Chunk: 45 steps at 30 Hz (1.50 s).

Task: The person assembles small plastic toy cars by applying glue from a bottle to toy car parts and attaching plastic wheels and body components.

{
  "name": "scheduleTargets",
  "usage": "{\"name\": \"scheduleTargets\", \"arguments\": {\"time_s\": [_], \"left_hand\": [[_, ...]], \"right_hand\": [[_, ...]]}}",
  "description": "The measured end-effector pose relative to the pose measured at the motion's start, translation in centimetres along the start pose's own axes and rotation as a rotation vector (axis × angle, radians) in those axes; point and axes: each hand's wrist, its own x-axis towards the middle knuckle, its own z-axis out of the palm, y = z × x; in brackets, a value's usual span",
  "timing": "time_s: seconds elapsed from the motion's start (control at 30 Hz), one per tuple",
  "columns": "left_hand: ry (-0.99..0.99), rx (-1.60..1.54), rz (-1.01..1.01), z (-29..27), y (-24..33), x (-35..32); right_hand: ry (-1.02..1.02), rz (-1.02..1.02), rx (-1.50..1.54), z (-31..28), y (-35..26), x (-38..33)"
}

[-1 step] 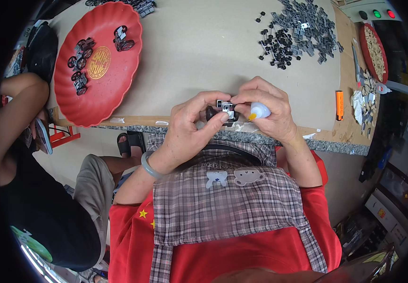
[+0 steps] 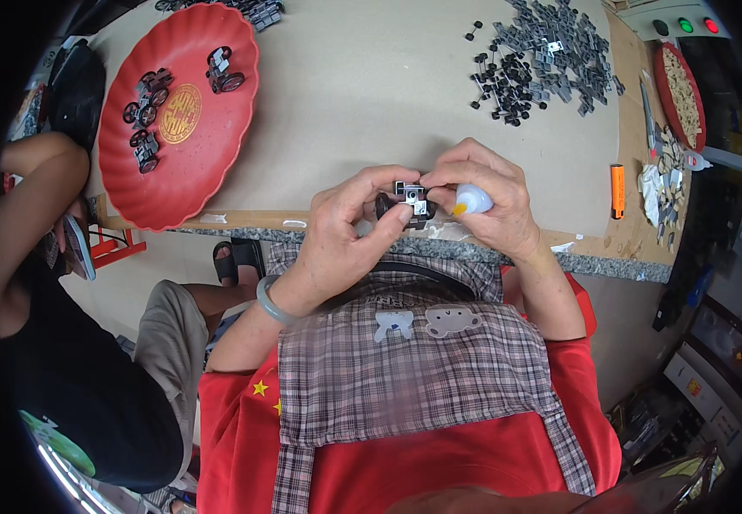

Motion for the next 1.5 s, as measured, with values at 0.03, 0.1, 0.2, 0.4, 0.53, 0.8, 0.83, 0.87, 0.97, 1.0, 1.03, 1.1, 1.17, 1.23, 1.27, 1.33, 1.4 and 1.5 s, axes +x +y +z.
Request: {"name": "scheduleTargets", "arguments": {"time_s": [0.03, 0.1, 0.2, 0.4, 0.53, 0.8, 0.83, 0.87, 0.97, 1.0, 1.03, 1.1, 1.17, 1.23, 1.27, 1.33, 1.4, 1.5], "left_hand": [[0.001, 0.0, 0.0, 0.2, 0.0, 0.0], [0.092, -0.154, -0.023, 0.8, -0.1, -0.1], [0.091, -0.104, -0.071, 0.5, 0.0, -0.1], [0.114, 0.058, 0.01, 0.7, -0.2, -0.2], [0.126, 0.16, 0.063, 0.9, -0.3, 0.0], [0.053, 0.161, 0.043, 0.6, 0.3, 0.0], [0.054, 0.16, 0.043, 0.6, 0.2, 0.0], [0.049, 0.155, 0.034, 0.6, 0.2, 0.0], [0.035, 0.133, 0.007, 0.5, 0.2, -0.1], [0.027, 0.118, -0.011, 0.5, 0.2, -0.1], [0.027, 0.118, -0.011, 0.5, 0.2, -0.1], [0.052, 0.136, 0.041, 0.7, 0.3, -0.2], [0.051, 0.206, 0.075, 0.6, 0.6, -0.1], [0.047, 0.275, 0.111, 0.6, 0.7, 0.0], [0.06, 0.322, 0.175, 0.6, 0.7, 0.1], [0.072, 0.37, 0.241, 0.6, 0.7, 0.3], [0.104, 0.373, 0.295, 0.6, 0.5, 0.4], [0.118, 0.271, 0.187, 0.7, 0.4, 0.1]], "right_hand": [[-0.002, 0.021, 0.019, 0.0, 0.0, 0.0], [-0.006, 0.043, 0.038, 0.0, -0.1, 0.0], [-0.024, 0.025, 0.004, 0.0, -0.2, 0.1], [-0.022, -0.015, -0.151, 0.4, -0.7, 0.0], [-0.044, -0.088, -0.252, 0.5, -0.6, 0.1], [-0.09, -0.165, -0.355, 0.6, -1.2, 0.3], [-0.081, -0.177, -0.346, 0.7, -1.1, 0.2], [-0.072, -0.188, -0.338, 0.8, -1.0, 0.1], [-0.057, -0.199, -0.358, 1.0, -0.6, -0.2], [-0.058, -0.2, -0.357, 1.1, -0.6, -0.1], [-0.047, -0.199, -0.36, 1.2, -0.7, -0.1], [-0.036, -0.197, -0.364, 1.3, -0.8, -0.2], [-0.063, -0.158, -0.386, 1.2, -1.0, -0.3], [-0.032, -0.142, -0.386, 1.6, -1.4, -0.3], [-0.003, -0.129, -0.386, 1.7, -1.6, -0.3], [0.014, -0.095, -0.351, 1.7, -1.5, -0.4], [0.031, -0.063, -0.316, 1.7, -1.4, -0.4], [0.035, 0.048, -0.211, 1.4, -1.5, -0.3]]}}
